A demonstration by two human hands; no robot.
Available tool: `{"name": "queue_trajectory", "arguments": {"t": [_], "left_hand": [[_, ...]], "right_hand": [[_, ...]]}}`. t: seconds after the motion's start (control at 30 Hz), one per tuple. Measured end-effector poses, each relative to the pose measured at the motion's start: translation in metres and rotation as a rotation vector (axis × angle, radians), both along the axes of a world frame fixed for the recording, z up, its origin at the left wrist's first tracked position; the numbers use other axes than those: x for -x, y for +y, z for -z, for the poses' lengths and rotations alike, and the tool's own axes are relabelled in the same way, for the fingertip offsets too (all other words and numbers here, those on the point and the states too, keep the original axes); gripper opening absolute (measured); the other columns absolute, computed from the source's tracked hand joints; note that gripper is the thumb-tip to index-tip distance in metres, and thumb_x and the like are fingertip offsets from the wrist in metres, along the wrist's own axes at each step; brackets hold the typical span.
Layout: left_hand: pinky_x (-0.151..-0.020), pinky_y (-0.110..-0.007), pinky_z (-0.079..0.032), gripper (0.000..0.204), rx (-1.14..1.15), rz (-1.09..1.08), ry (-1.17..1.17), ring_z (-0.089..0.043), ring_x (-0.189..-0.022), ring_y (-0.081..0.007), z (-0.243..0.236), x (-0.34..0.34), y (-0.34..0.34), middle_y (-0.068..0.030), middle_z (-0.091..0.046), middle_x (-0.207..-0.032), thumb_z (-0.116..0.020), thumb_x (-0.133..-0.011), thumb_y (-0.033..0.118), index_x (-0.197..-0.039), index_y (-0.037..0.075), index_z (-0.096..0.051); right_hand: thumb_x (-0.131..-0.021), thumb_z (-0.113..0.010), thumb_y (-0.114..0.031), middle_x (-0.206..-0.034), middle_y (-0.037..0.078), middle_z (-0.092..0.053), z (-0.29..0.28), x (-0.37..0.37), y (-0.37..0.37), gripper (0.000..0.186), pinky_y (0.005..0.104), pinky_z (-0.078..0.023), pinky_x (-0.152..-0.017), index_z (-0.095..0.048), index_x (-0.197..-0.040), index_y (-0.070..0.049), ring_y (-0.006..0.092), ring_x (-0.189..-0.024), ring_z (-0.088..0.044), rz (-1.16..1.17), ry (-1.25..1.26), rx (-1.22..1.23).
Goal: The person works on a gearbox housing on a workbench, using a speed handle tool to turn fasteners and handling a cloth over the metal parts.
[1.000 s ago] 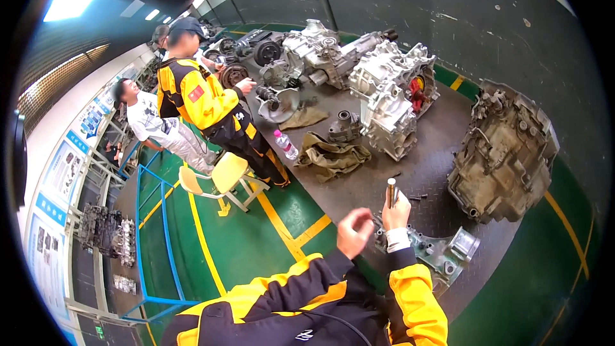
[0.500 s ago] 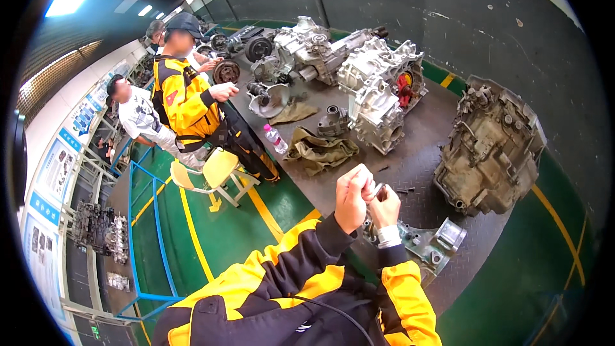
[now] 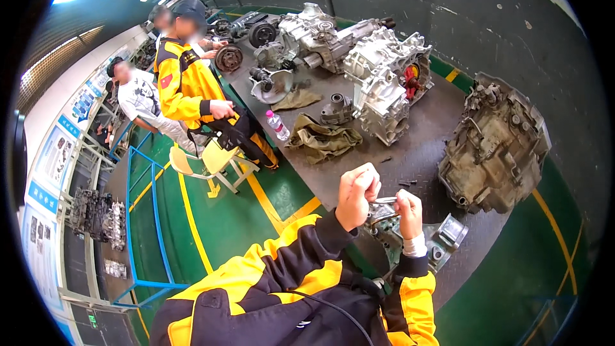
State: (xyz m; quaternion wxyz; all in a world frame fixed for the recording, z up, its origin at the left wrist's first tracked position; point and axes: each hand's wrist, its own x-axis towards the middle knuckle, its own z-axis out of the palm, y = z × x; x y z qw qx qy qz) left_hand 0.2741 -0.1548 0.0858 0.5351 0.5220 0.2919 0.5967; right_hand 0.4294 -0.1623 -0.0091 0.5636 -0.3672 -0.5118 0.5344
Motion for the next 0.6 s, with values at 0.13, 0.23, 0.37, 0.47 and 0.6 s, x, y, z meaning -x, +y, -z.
{"name": "queue_trajectory", "arguments": {"t": [0.13,0.23,0.37,0.47,0.6], "left_hand": [[-0.047,-0.024,-0.028,0.033,0.065,0.073,-0.046,-0.035,-0.050,-0.0061,-0.002,0.009,0.006,0.0013,-0.037,-0.055,-0.036,-0.092,0.022,-0.065,0.005,-0.041],[-0.047,-0.024,-0.028,0.033,0.057,0.145,-0.002,-0.034,-0.050,-0.0060,-0.008,0.010,0.007,0.0021,-0.036,-0.056,-0.035,-0.092,0.024,-0.065,0.006,-0.041],[-0.048,-0.024,-0.028,0.032,0.081,0.273,0.033,-0.034,-0.051,-0.0075,-0.008,-0.006,-0.002,0.0013,-0.037,-0.057,-0.034,-0.092,0.024,-0.068,0.005,-0.041],[-0.049,-0.024,-0.026,0.029,0.058,0.269,0.062,-0.031,-0.052,-0.0075,-0.011,-0.013,-0.008,0.0014,-0.035,-0.058,-0.034,-0.090,0.024,-0.068,0.005,-0.040],[-0.049,-0.024,-0.024,0.026,-0.060,0.220,0.150,-0.028,-0.052,-0.0075,-0.010,-0.008,-0.014,0.0009,-0.033,-0.059,-0.033,-0.086,0.024,-0.068,0.006,-0.038]], "right_hand": [[-0.095,-0.046,-0.028,-0.060,-0.003,-0.040,0.003,-0.002,-0.027,0.039,0.0244,-0.029,-0.053,-0.042,-0.064,-0.006,0.0072,-0.057,-0.036,-0.050,-0.149,0.043],[-0.095,-0.045,-0.033,-0.063,-0.002,-0.044,0.006,0.012,-0.062,0.040,0.0247,-0.032,-0.056,-0.046,-0.067,-0.005,0.0086,-0.060,-0.039,-0.345,0.026,0.216],[-0.094,-0.047,-0.024,-0.081,0.004,-0.058,0.018,0.043,-0.069,0.026,0.0273,-0.043,-0.074,-0.058,-0.095,0.000,0.0141,-0.076,-0.054,-0.471,-0.144,0.010],[-0.091,-0.049,-0.012,-0.082,0.005,-0.062,0.035,0.063,-0.046,0.017,0.0279,-0.046,-0.078,-0.061,-0.095,0.000,0.0157,-0.080,-0.058,-0.266,-0.305,-0.280],[-0.086,-0.051,-0.005,-0.081,0.006,-0.065,0.013,0.067,-0.017,0.015,0.0280,-0.048,-0.074,-0.062,-0.094,0.001,0.0173,-0.077,-0.060,-0.080,-0.388,-0.436]]}}
